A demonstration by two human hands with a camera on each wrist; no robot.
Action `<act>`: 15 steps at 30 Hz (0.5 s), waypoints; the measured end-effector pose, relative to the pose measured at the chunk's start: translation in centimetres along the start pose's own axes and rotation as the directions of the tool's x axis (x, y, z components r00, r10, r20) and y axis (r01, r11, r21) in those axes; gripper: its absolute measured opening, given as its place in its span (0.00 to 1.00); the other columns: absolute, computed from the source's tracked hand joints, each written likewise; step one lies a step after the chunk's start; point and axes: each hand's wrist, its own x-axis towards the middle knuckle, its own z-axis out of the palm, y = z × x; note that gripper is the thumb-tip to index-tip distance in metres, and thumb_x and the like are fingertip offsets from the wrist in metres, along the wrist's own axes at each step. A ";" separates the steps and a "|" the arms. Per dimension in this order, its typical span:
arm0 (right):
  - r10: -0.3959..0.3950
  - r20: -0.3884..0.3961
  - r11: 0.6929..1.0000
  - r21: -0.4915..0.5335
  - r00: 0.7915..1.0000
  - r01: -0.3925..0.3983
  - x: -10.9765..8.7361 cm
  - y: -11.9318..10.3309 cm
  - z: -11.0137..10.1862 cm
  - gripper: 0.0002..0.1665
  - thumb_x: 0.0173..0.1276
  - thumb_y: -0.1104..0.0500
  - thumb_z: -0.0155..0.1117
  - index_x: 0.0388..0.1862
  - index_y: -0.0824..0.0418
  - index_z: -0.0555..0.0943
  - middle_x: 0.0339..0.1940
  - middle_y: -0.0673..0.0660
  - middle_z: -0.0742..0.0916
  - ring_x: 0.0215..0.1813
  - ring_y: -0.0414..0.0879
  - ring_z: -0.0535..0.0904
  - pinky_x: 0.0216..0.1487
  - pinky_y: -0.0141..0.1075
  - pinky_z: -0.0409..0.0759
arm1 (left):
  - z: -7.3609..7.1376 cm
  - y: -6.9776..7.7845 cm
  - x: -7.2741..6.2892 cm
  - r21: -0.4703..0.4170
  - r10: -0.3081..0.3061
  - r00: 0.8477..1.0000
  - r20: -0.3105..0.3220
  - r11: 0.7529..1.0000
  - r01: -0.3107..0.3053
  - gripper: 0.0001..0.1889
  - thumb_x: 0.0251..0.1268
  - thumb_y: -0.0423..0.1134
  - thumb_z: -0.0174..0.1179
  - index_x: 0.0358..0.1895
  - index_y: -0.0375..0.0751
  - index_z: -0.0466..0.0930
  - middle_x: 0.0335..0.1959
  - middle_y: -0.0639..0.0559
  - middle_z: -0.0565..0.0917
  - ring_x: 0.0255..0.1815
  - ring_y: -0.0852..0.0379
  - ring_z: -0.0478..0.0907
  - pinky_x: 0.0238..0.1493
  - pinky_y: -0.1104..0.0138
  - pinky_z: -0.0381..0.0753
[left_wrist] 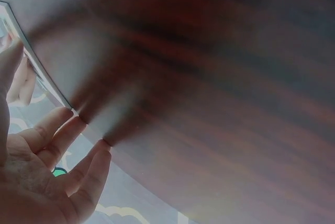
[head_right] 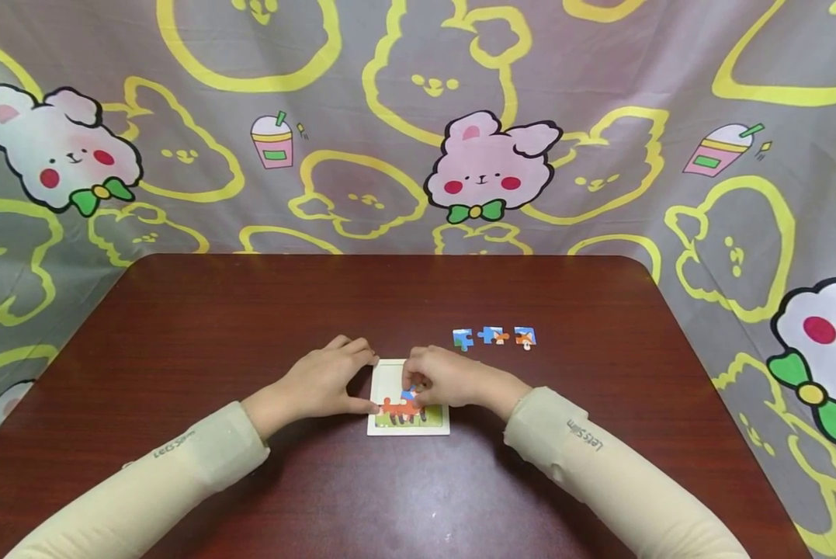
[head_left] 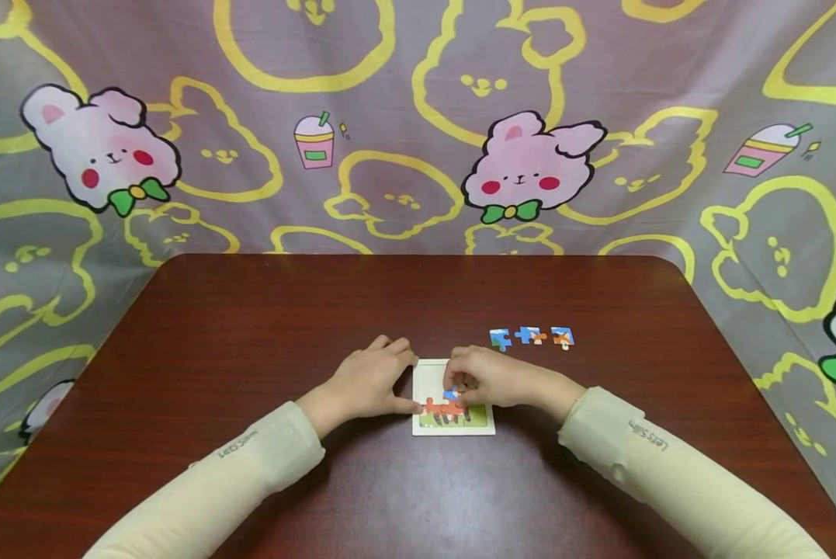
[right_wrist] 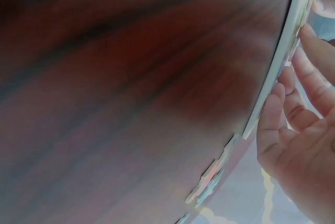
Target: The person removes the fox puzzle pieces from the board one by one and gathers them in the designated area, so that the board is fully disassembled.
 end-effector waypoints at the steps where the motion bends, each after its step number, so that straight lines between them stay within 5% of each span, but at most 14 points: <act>1: 0.002 0.002 1.000 -0.001 1.000 -0.002 0.0 0.0 0.0 0.08 0.60 0.62 0.73 0.37 0.57 0.82 0.34 0.50 0.78 0.38 0.39 0.72 0.42 0.29 0.73 | 0.0 0.0 0.0 0.002 0.000 1.000 -0.001 1.000 0.000 0.34 0.47 0.65 0.73 0.53 0.46 0.81 0.47 0.57 0.77 0.50 0.53 0.73 0.35 0.58 0.80; 15: 0.019 0.027 1.000 0.020 0.999 -0.019 0.0 -0.2 -0.2 0.08 0.62 0.63 0.71 0.36 0.57 0.80 0.36 0.51 0.78 0.40 0.41 0.72 0.43 0.31 0.74 | 0.1 -0.1 -0.1 0.005 0.001 1.000 0.000 1.000 -0.001 0.35 0.48 0.65 0.72 0.54 0.45 0.81 0.48 0.56 0.78 0.52 0.53 0.73 0.37 0.56 0.81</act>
